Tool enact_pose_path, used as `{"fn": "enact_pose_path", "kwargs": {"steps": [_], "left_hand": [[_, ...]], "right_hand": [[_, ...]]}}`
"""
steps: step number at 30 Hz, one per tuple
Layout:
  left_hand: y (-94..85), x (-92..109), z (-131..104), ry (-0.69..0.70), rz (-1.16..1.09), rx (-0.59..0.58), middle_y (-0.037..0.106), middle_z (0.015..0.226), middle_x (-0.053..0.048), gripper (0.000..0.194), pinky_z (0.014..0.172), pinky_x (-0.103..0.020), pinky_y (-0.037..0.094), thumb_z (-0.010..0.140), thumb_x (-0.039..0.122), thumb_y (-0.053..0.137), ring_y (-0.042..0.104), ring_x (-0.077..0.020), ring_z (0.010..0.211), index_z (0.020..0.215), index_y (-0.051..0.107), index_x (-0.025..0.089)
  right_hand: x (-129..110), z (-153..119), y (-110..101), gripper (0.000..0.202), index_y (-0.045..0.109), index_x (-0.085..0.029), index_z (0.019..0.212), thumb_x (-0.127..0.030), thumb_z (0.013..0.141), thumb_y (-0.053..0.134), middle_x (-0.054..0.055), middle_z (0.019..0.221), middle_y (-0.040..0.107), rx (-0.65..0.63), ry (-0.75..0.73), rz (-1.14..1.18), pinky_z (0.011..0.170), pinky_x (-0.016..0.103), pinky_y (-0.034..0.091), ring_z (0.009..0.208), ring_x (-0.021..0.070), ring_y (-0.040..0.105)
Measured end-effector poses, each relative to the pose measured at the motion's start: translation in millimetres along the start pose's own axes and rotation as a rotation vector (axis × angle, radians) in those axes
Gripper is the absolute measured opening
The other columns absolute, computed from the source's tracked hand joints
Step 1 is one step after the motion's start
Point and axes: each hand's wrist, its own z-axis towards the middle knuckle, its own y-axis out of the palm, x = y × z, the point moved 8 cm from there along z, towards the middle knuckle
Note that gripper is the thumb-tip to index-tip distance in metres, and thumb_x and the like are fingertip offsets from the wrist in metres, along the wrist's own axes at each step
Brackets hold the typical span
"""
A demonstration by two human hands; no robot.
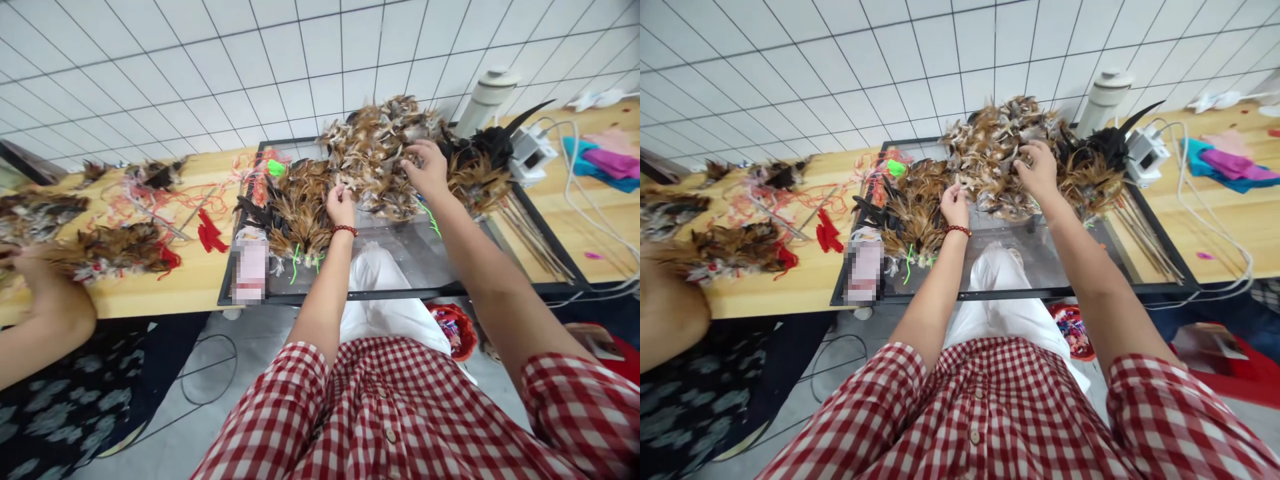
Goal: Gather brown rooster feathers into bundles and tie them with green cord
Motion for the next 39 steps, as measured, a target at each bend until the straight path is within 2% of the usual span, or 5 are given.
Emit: {"fn": "enact_pose_path", "kwargs": {"steps": [5, 12, 22, 31, 39], "left_hand": [[9.4, 46, -30, 0.210, 0.180, -0.082, 0.083, 0.112, -0.009, 0.019, 0.103, -0.032, 0.058, 0.093, 0.016, 0.065, 0.078, -0.0198, 0.107, 0.107, 0.076, 0.021], [31.1, 63, -54, 0.405, 0.425, -0.330, 0.084, 0.117, -0.010, 0.024, 0.102, -0.034, 0.058, 0.094, 0.017, 0.063, 0.078, -0.0228, 0.109, 0.110, 0.080, 0.021], [28.1, 62, -54, 0.469, 0.459, -0.300, 0.075, 0.130, -0.014, 0.027, 0.108, -0.034, 0.058, 0.095, 0.015, 0.061, 0.072, -0.0245, 0.125, 0.117, 0.076, 0.020], [33.0, 63, -55, 0.463, 0.492, -0.305, 0.076, 0.125, -0.012, 0.029, 0.105, -0.034, 0.060, 0.093, 0.009, 0.060, 0.073, -0.0235, 0.118, 0.114, 0.077, 0.020], [26.8, 63, -50, 0.427, 0.485, -0.220, 0.080, 0.115, -0.010, 0.023, 0.104, -0.034, 0.058, 0.097, 0.014, 0.057, 0.074, -0.0221, 0.110, 0.106, 0.076, 0.022]], "right_hand": [[-14, -58, -13, 0.029, 0.081, -0.020, 0.103, -0.036, 0.096, 0.058, 0.012, 0.098, 0.078, 0.014, 0.008, 0.000, 0.093, 0.047, 0.057, 0.095, 0.0293, 0.071], [-59, -93, 41, 0.032, 0.084, -0.020, 0.114, -0.035, 0.092, 0.066, 0.015, 0.114, 0.081, -0.451, -0.256, -0.135, 0.102, 0.052, 0.052, 0.114, 0.0353, 0.071], [8, -33, -52, 0.033, 0.082, -0.019, 0.115, -0.020, 0.091, 0.059, 0.013, 0.115, 0.081, 0.060, 0.111, -0.115, 0.104, 0.052, 0.059, 0.107, 0.0310, 0.075], [31, 5, -13, 0.016, 0.084, -0.022, 0.091, -0.020, 0.076, 0.078, 0.015, 0.101, 0.079, -0.567, 0.179, -0.721, 0.099, 0.058, 0.056, 0.109, 0.0378, 0.069], [-65, -23, -33, 0.032, 0.080, -0.022, 0.110, -0.023, 0.099, 0.050, 0.013, 0.121, 0.081, -0.177, -0.113, -0.436, 0.114, 0.061, 0.038, 0.127, 0.0363, 0.059]]}}
